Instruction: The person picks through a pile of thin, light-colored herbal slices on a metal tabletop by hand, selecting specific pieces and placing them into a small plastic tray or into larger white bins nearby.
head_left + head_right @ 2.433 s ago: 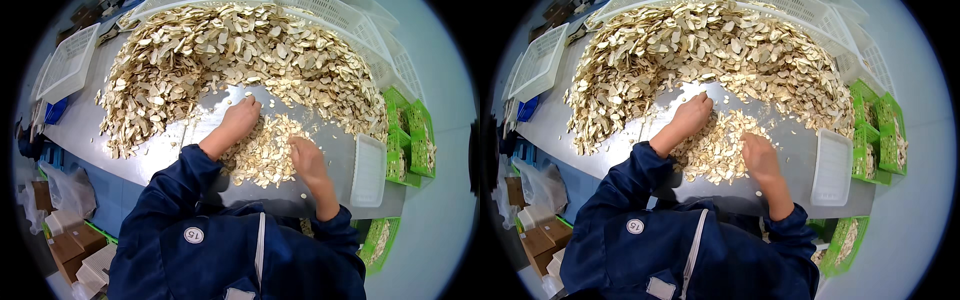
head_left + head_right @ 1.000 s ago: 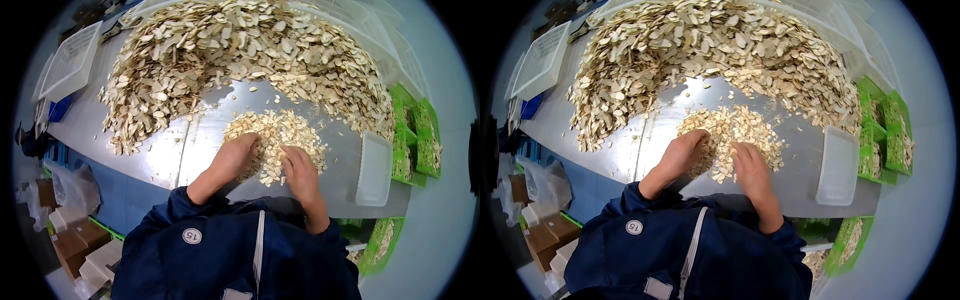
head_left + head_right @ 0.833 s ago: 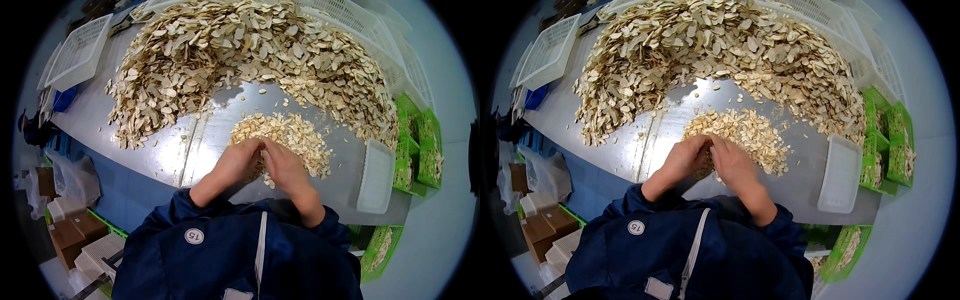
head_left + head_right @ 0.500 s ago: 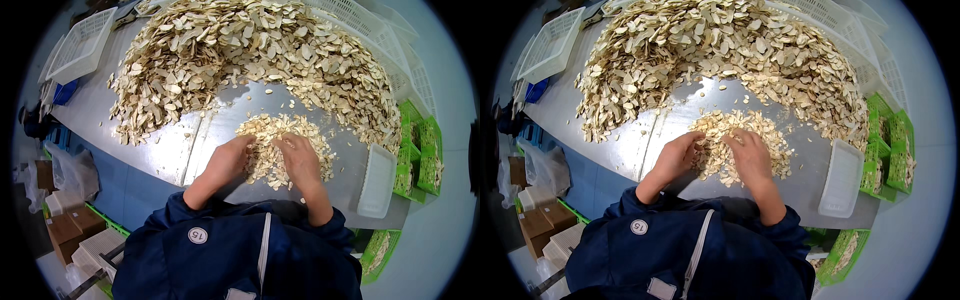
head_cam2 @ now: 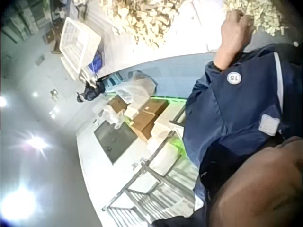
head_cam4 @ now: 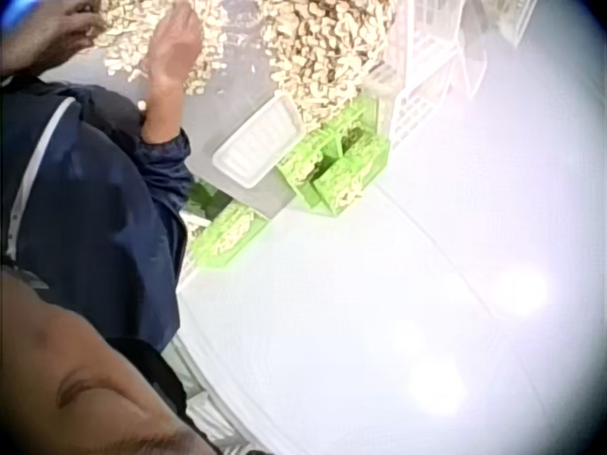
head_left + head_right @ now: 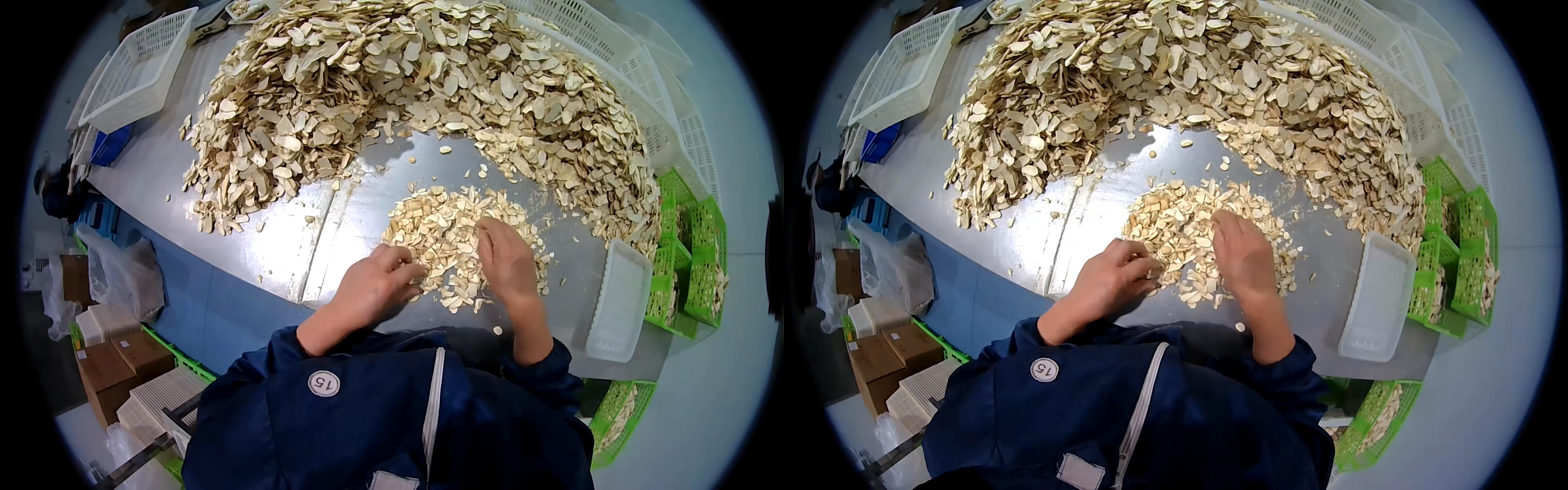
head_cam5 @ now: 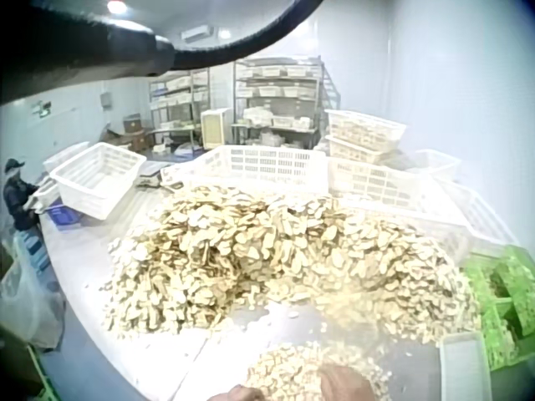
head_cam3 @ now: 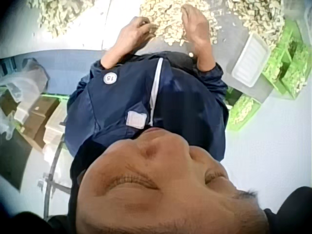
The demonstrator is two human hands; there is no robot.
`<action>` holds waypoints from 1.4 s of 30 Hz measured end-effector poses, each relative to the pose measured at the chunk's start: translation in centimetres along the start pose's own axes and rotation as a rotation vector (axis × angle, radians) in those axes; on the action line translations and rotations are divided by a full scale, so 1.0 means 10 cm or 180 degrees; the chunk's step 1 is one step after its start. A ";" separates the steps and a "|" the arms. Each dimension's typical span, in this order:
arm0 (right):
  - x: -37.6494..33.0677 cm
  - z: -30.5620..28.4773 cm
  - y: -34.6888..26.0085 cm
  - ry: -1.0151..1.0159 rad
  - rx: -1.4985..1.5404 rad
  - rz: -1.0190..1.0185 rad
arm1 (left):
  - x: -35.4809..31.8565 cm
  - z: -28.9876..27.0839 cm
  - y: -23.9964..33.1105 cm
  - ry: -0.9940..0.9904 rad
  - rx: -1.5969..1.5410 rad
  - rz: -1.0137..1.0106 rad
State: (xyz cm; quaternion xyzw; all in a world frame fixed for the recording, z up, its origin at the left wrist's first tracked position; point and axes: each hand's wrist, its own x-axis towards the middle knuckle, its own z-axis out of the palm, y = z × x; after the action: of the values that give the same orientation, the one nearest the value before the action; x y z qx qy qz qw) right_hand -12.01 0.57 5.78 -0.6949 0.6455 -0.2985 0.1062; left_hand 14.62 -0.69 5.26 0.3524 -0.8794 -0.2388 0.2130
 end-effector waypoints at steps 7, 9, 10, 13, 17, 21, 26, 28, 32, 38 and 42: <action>0.20 0.13 -0.24 -0.0270 -0.0408 -0.0860 | 0.04 0.13 -0.03 0.0075 0.0136 0.0176; 0.23 0.24 -0.22 -0.0314 -0.0486 -0.0899 | 0.04 0.12 -0.04 0.0089 0.0143 0.0203; 0.23 0.30 -0.20 -0.0369 -0.0567 -0.0928 | 0.04 0.12 -0.05 0.0112 0.0158 0.0213; 0.21 0.29 -0.14 -0.0303 -0.0487 -0.0894 | 0.04 0.09 -0.05 0.0281 0.0077 0.0100; 0.09 0.13 -0.20 -0.0262 -0.0171 -0.0626 | 0.09 0.05 -0.09 0.0421 -0.0214 -0.0360; -0.11 0.13 -0.30 -0.0331 -0.0020 -0.0886 | 0.24 0.08 -0.02 0.0462 -0.0527 -0.0356; -0.15 0.14 -0.35 -0.0367 0.0039 -0.0594 | 0.35 0.12 0.05 0.0530 -0.0602 0.0042; -0.16 0.14 -0.32 -0.0397 -0.0075 -0.0468 | 0.35 0.13 0.02 0.0538 -0.0567 -0.0040; -0.02 0.10 -0.10 0.0069 -0.0177 -0.0377 | 0.36 0.00 -0.06 0.0488 -0.0666 -0.0473; 0.20 0.18 0.07 -0.0098 -0.0780 -0.0308 | 0.31 -0.10 -0.20 0.0360 -0.0515 -0.0525; 0.09 0.07 0.13 0.0475 -0.0252 -0.0376 | 0.15 -0.17 -0.29 0.0376 -0.0077 -0.0560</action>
State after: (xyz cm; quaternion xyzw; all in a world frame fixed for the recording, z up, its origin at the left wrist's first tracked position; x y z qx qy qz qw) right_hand -12.71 -0.64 4.75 -0.7113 0.6208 -0.3294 0.0124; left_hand 16.05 -4.13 5.28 0.4391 -0.8281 -0.2460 0.2470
